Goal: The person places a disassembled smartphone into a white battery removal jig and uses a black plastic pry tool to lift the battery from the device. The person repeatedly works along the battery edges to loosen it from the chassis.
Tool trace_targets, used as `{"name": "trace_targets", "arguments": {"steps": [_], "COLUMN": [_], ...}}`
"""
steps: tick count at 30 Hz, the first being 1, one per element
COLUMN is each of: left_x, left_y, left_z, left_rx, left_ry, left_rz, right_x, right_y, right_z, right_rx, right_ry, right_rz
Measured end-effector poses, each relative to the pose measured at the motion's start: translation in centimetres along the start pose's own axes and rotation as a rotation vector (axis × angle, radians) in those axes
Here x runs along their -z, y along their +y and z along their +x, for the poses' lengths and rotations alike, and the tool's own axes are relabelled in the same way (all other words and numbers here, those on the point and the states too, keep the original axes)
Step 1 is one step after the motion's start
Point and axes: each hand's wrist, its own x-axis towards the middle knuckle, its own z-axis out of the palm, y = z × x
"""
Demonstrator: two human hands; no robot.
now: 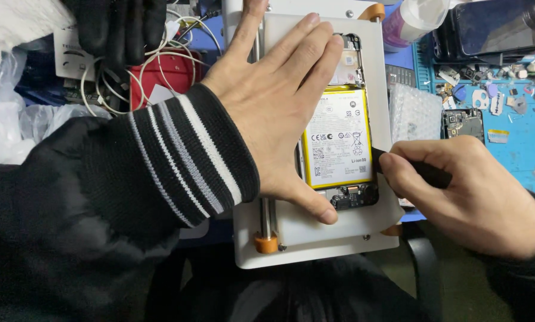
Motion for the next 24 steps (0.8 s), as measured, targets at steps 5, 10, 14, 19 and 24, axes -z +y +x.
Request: {"name": "trace_targets", "arguments": {"steps": [5,10,14,19,24], "left_x": [0.2,0.0,0.0,0.1,0.1], "left_y": [0.0,0.1,0.1,0.2,0.2], "left_z": [0.0,0.2,0.2,0.3,0.4], "left_rx": [0.001,0.001,-0.005,-0.002,-0.007], "left_ry": [0.015,-0.005,-0.021,-0.03,-0.022], "left_rz": [-0.024,-0.018,0.007,0.008,-0.016], "right_x": [0.2,0.0,-0.2,-0.7,-0.8], "right_y": [-0.2,0.0,-0.6,-0.6,-0.6], "right_z": [-0.1,-0.5,-0.7,-0.6,-0.1], "right_rx": [-0.114,-0.117,0.073,0.2,0.257], "right_ry": [-0.067,-0.056,0.071,0.181,0.205], "right_rz": [0.038,0.078,-0.033,-0.043,-0.055]}}
